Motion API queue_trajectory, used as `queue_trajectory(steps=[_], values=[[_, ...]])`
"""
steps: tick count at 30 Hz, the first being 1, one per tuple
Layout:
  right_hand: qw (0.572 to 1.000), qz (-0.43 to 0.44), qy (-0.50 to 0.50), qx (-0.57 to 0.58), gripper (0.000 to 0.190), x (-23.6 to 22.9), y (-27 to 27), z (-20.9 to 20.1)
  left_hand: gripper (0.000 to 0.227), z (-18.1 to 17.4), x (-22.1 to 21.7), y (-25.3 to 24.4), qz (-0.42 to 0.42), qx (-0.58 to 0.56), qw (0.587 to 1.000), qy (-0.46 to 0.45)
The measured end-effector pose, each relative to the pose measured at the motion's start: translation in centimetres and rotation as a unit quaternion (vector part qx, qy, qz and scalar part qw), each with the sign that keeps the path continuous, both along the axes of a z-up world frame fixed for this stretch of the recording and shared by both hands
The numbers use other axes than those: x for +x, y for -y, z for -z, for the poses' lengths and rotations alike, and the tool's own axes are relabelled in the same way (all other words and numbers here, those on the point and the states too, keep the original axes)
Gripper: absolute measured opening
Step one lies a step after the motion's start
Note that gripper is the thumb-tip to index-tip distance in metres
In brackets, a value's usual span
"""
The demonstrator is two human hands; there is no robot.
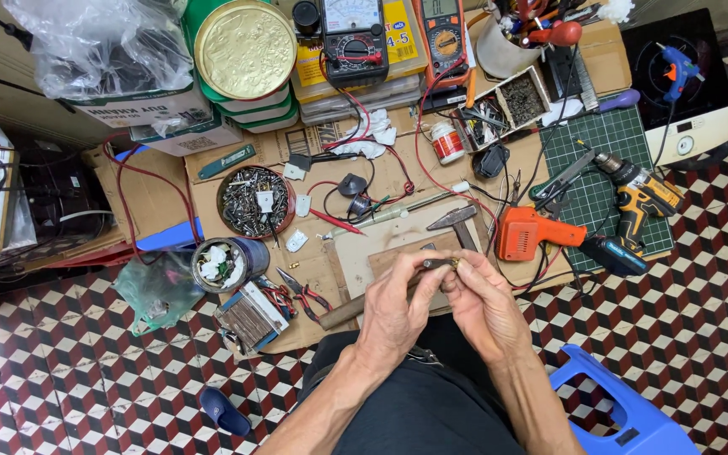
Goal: Hammering a small metal bracket on a wooden block at a workbench.
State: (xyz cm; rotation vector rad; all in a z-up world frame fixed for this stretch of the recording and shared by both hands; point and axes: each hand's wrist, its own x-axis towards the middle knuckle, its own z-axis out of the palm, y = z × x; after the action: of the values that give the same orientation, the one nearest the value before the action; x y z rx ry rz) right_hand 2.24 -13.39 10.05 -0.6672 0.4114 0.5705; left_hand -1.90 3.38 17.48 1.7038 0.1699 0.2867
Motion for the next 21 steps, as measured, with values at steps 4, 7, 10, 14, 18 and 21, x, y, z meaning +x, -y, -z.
queue_trajectory(steps=[4, 7, 10, 14, 18, 21], values=[[1.000, 0.000, -0.015, 0.006, 0.018, 0.2, -0.7, 1.3, 0.020, 1.3, 0.4, -0.8, 0.012, -0.013, 0.999, -0.039], [1.000, -0.008, -0.018, 0.009, 0.017, 0.4, -1.1, 1.4, 0.021, 1.8, 0.8, -1.3, 0.034, -0.018, 0.996, -0.076], [1.000, -0.018, -0.016, 0.015, 0.018, 0.5, -1.3, 1.5, 0.024, 1.7, 1.2, -1.5, 0.052, -0.004, 0.996, -0.067], [1.000, -0.012, -0.013, 0.016, 0.015, 0.5, -0.9, 2.3, 0.021, 2.7, 1.4, -0.9, 0.064, 0.012, 0.997, -0.035], [1.000, -0.008, -0.019, 0.014, 0.013, 0.6, -0.8, 3.0, 0.019, 3.5, 1.8, -0.7, 0.072, 0.005, 0.996, -0.062], [1.000, -0.011, -0.024, 0.017, 0.016, 0.8, -0.9, 3.6, 0.018, 4.3, 2.1, -0.6, 0.069, 0.019, 0.996, -0.061]])
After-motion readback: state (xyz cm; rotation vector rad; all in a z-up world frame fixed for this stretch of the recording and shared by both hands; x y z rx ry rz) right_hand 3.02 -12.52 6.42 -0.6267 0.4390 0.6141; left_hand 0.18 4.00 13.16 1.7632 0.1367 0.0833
